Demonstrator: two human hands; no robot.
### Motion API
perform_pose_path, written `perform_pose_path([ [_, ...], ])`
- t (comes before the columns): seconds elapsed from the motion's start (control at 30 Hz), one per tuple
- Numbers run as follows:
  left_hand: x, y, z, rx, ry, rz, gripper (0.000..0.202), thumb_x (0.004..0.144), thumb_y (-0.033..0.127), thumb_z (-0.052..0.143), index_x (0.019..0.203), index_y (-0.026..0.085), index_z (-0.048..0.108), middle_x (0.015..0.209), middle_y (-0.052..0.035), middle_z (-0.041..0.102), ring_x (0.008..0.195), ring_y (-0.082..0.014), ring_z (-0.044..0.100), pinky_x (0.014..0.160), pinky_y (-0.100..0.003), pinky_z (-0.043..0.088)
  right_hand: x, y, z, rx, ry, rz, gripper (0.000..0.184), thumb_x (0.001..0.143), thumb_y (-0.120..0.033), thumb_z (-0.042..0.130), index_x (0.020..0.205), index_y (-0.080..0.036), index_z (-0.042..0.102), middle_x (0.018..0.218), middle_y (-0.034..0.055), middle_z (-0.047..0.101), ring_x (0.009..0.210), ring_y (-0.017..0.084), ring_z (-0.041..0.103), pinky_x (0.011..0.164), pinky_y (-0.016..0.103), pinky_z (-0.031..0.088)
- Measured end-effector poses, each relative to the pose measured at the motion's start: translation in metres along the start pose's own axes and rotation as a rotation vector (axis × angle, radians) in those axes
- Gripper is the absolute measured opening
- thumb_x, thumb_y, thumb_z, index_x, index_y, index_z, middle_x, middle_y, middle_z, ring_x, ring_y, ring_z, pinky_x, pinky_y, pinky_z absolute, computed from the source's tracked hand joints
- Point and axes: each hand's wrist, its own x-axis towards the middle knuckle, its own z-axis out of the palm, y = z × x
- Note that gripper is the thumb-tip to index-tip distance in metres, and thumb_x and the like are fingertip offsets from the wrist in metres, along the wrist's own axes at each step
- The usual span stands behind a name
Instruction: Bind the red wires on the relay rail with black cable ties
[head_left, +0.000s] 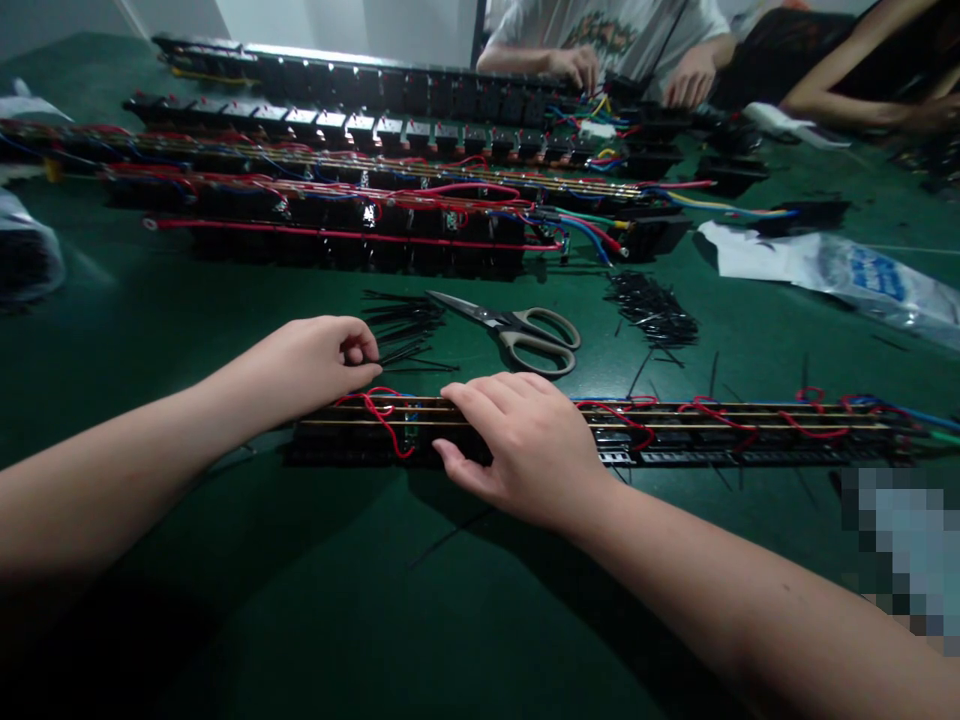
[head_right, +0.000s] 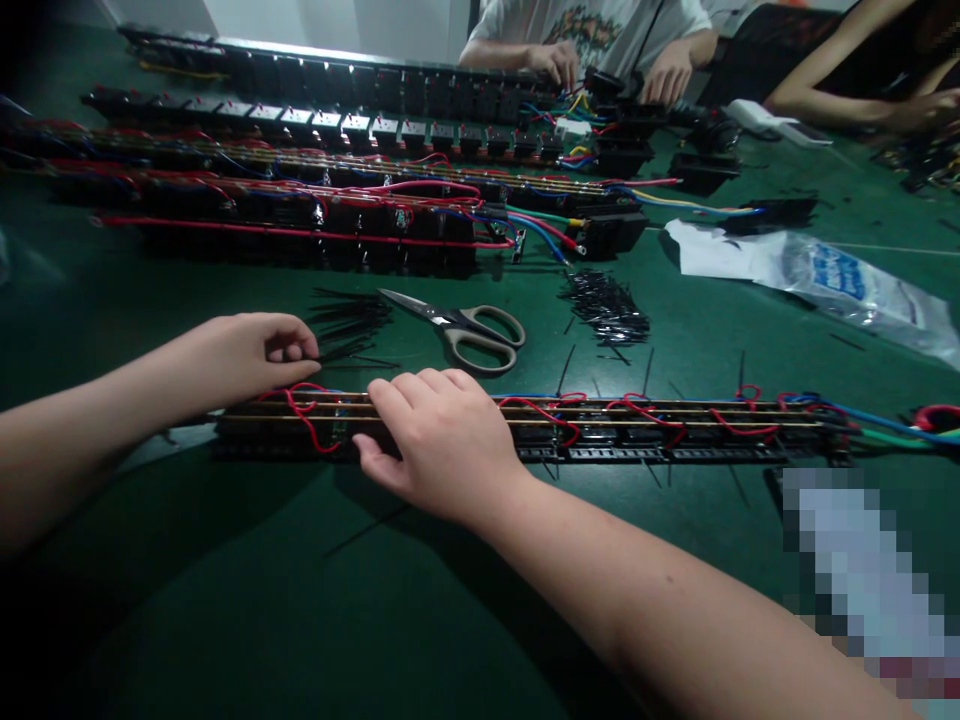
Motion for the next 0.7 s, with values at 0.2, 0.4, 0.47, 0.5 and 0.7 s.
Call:
perform_pose_path([
  [0.2,0.001,0.003,-0.003,0.018,-0.053,-0.014,0.026,0.086,0.048,0.066,0.081,0.026,0.079,0.079,-0.0042,0.079,0.071,-0.0216,0.069,0.067,-0.034,0.050,0.000,0.000,0.001,0.006,-0.016,0.011,0.029,0.107,-0.043,0.064,0.114,-0.017,0.075,0.106,0.0095,0.085,0.092,0.027,0.073,0.084,0.042,0.049],
  [0.4,0.000,0.005,-0.003,0.021,-0.052,-0.020,0.025,0.089,0.045,0.063,0.081,0.026,0.076,0.079,-0.0041,0.079,0.070,-0.0214,0.068,0.066,-0.034,0.048,0.000,0.000,0.001,0.005,-0.018,0.005,0.030,0.107,-0.043,0.063,0.116,-0.017,0.074,0.107,0.0094,0.085,0.092,0.027,0.072,0.084,0.042,0.049],
  [0.47,-0.001,0.006,-0.002,0.020,-0.048,-0.027,0.025,0.090,0.044,0.061,0.085,0.025,0.076,0.079,-0.0047,0.077,0.070,-0.0223,0.067,0.067,-0.035,0.048,0.001,0.000,0.001,0.002,-0.010,0.000,0.030,0.107,-0.043,0.064,0.116,-0.017,0.074,0.106,0.0090,0.085,0.092,0.027,0.072,0.084,0.042,0.050],
  [0.5,-0.002,0.007,-0.002,0.020,-0.042,-0.030,0.024,0.091,0.044,0.061,0.087,0.025,0.076,0.080,-0.0050,0.077,0.071,-0.0229,0.067,0.068,-0.036,0.049,0.001,0.000,0.001,0.001,-0.007,-0.004,0.029,0.107,-0.042,0.064,0.116,-0.016,0.075,0.106,0.0087,0.085,0.091,0.027,0.072,0.084,0.042,0.050],
  [0.7,-0.008,0.015,-0.005,0.019,-0.012,-0.040,0.022,0.095,0.043,0.060,0.095,0.025,0.073,0.084,-0.0053,0.074,0.076,-0.0239,0.066,0.071,-0.036,0.048,0.001,0.000,0.001,-0.004,0.002,-0.011,0.030,0.107,-0.042,0.064,0.115,-0.016,0.075,0.104,0.0083,0.085,0.090,0.027,0.073,0.082,0.042,0.051],
])
